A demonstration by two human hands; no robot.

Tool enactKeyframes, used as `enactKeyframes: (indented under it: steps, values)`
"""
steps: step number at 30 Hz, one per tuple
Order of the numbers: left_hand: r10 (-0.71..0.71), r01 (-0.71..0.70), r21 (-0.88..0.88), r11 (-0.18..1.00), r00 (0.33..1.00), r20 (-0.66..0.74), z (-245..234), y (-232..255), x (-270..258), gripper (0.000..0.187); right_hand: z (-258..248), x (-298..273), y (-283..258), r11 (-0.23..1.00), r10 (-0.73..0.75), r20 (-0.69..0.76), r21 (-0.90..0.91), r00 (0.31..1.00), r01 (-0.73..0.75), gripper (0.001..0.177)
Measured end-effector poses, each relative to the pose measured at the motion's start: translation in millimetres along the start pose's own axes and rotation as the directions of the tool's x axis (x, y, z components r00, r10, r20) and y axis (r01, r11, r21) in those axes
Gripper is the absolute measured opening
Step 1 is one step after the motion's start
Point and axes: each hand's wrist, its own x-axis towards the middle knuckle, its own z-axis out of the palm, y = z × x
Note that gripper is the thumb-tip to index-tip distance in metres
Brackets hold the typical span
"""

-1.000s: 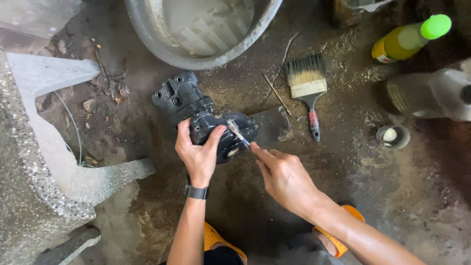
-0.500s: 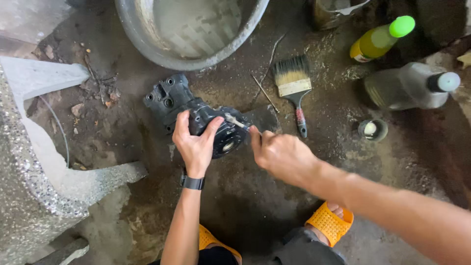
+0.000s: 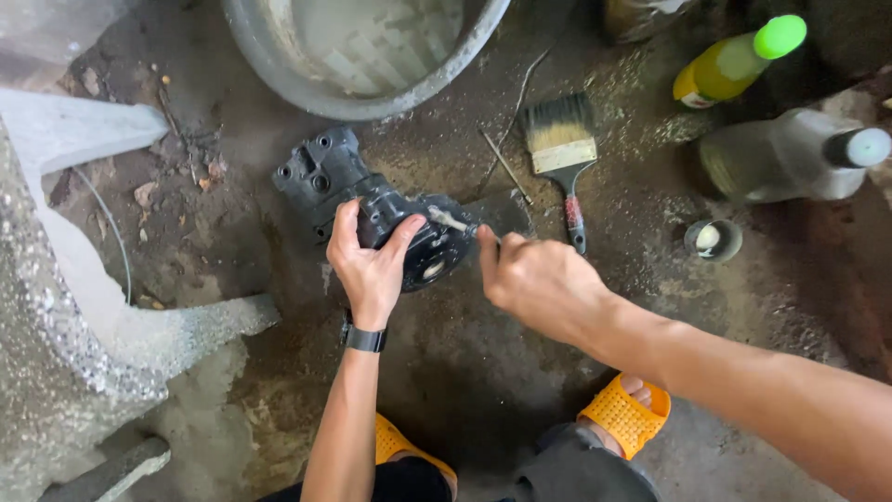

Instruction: Cleaning motorcycle engine components using brushes and cleaning solution.

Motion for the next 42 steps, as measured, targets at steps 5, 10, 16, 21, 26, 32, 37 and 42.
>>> enactKeyframes:
  steps: [5,10,16,21,26,32,37,42]
  values:
    - [0.092,-0.092,0.024,0.995,0.996,0.007,2.8,11.7,-5.9,0.051,21.9,-5.9,-4.0,0.446,0.306,0.233,0.821,0.923,-0.356,0.053]
    - [0.095,-0.095,0.011,0.995,0.995,0.018,-0.1,8.0,-3.7,0.052,10.7,-1.8,-3.0,-0.28,0.258,0.55,0.83,0.794,-0.483,0.035]
    - [0.1,-0.1,0.042,0.994,0.995,0.0,6.5,14.1,-5.1,0.054,-6.9,-5.9,1.7,1.0,0.02,0.138,0.007,0.99,-0.021,0.062]
    - [0.098,-0.099,0.062,0.993,0.995,0.014,10.7,19.5,-10.5,0.055,5.9,-11.3,0.8,-0.093,0.336,0.492,0.866,0.803,-0.492,0.034]
    - [0.131,-0.135,0.087,0.987,0.99,0.049,16.0,17.1,-6.1,0.055,8.8,-36.3,-1.0,-0.116,0.579,0.409,0.898,0.705,-0.425,0.043]
    - [0.097,-0.104,0.084,0.991,0.992,0.086,28.1,25.4,-10.0,0.055,-21.9,-32.9,-10.9,0.803,0.358,-0.317,0.584,0.878,-0.117,0.048]
    - [0.074,-0.082,0.092,0.992,0.993,0.092,32.0,28.3,-10.2,0.055,-23.5,-26.5,-1.1,0.945,0.205,0.026,0.255,0.978,-0.205,0.081]
    - [0.1,-0.111,0.133,0.985,0.991,0.086,35.6,30.8,-8.5,0.051,-10.9,-21.5,-2.5,0.21,0.431,0.238,0.911,0.87,-0.354,0.044]
